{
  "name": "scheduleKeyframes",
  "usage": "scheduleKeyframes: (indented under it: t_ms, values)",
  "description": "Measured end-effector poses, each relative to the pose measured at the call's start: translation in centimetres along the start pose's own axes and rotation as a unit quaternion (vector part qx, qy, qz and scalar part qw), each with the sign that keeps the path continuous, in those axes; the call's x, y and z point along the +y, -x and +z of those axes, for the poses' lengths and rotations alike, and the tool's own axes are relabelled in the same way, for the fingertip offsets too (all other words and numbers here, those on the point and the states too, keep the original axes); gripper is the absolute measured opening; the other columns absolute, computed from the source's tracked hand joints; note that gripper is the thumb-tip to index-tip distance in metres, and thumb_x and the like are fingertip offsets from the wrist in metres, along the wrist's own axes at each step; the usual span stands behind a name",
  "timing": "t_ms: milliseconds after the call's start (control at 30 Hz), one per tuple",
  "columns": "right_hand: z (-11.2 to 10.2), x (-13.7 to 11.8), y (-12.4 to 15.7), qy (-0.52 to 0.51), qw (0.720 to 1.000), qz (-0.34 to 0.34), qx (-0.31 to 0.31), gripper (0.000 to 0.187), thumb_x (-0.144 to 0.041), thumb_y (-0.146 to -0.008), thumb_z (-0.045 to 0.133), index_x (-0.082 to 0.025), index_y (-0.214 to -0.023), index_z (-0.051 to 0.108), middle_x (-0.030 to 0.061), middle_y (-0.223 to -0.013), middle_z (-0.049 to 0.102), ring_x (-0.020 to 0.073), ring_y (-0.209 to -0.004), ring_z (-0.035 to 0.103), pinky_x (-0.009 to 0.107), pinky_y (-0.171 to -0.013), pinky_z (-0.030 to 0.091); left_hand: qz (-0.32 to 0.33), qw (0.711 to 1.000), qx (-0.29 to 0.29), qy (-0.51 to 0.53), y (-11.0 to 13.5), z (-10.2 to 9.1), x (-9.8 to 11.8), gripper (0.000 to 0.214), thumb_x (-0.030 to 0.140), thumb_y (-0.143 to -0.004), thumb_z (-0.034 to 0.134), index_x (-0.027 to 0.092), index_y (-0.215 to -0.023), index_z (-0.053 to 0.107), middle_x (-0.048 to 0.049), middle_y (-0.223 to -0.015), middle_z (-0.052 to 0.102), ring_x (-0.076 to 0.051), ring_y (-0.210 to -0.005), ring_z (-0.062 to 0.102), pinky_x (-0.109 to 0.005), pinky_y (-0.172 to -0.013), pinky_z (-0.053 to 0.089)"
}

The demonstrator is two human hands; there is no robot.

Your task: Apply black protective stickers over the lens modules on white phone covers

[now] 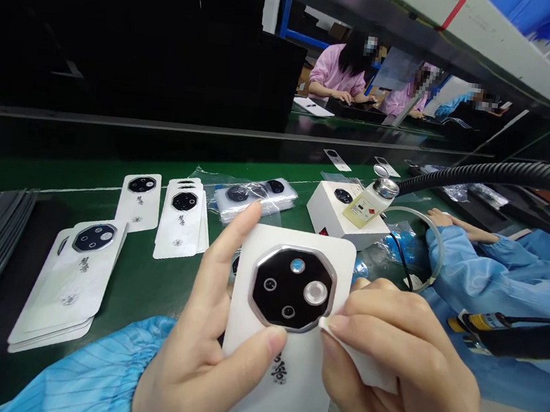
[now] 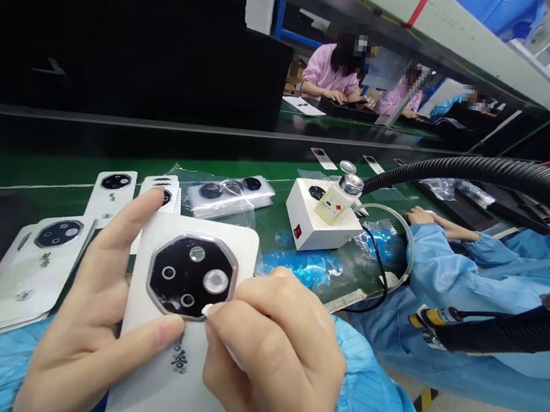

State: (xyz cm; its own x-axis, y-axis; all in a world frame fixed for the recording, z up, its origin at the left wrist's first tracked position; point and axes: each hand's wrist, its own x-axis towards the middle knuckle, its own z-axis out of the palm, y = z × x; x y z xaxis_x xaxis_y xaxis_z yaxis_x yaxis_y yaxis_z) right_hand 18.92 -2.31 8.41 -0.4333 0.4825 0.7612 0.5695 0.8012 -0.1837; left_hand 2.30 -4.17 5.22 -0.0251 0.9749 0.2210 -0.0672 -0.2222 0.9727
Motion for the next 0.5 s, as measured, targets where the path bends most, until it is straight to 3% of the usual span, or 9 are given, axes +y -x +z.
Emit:
scheduleKeyframes:
  t_ms: [100,233,333,500]
  values:
    - [0.22,-0.09,-0.05,-0.01,1.0,0.004,0.002,0.019,-0.009,-0.077,0.06,-0.021,-0.091,0.053,0.0004,-0.075,0.063,0.0107,-0.063,0.059,0.028,-0.064,0.053,0.02,1.0,-0.019,0.014,-0.19,0.05,-0.05,0.07,0.017,-0.081,0.056,0.034,-0.143,0.027,0.0031,-0.13,0.058,-0.026,-0.12,0.054,-0.037,-0.099,0.051]
    - [0.47,-0.09,-0.11,-0.013,1.0,0.001,0.008,0.018,-0.007,-0.077,0.058,-0.019,-0.091,0.053,0.001,-0.076,0.062,0.011,-0.064,0.058,0.028,-0.065,0.052,0.048,0.998,-0.029,0.016,-0.34,-0.07,-0.21,0.071,0.011,-0.081,0.054,0.045,-0.138,0.029,0.0082,-0.129,0.058,-0.023,-0.116,0.058,-0.041,-0.101,0.048]
    - [0.58,-0.06,-0.1,-0.013,1.0,0.001,0.011,0.017,-0.007,-0.078,0.057,-0.019,-0.09,0.053,0.0006,-0.075,0.062,0.0111,-0.064,0.058,0.028,-0.065,0.051,0.059,0.998,-0.033,0.01,-0.4,-0.04,-0.33,0.07,0.012,-0.083,0.053,0.046,-0.138,0.028,0.0083,-0.132,0.056,-0.025,-0.117,0.057,-0.043,-0.101,0.048]
    - [0.81,-0.08,-0.14,0.0,1.0,-0.004,0.006,0.013,-0.008,-0.078,0.057,-0.018,-0.086,0.054,-0.0008,-0.073,0.062,0.01,-0.064,0.058,0.027,-0.066,0.051,0.068,0.996,-0.055,-0.013,-0.4,-0.12,-0.69,0.069,0.018,-0.086,0.053,0.046,-0.14,0.021,0.0103,-0.133,0.054,-0.021,-0.118,0.056,-0.037,-0.102,0.048]
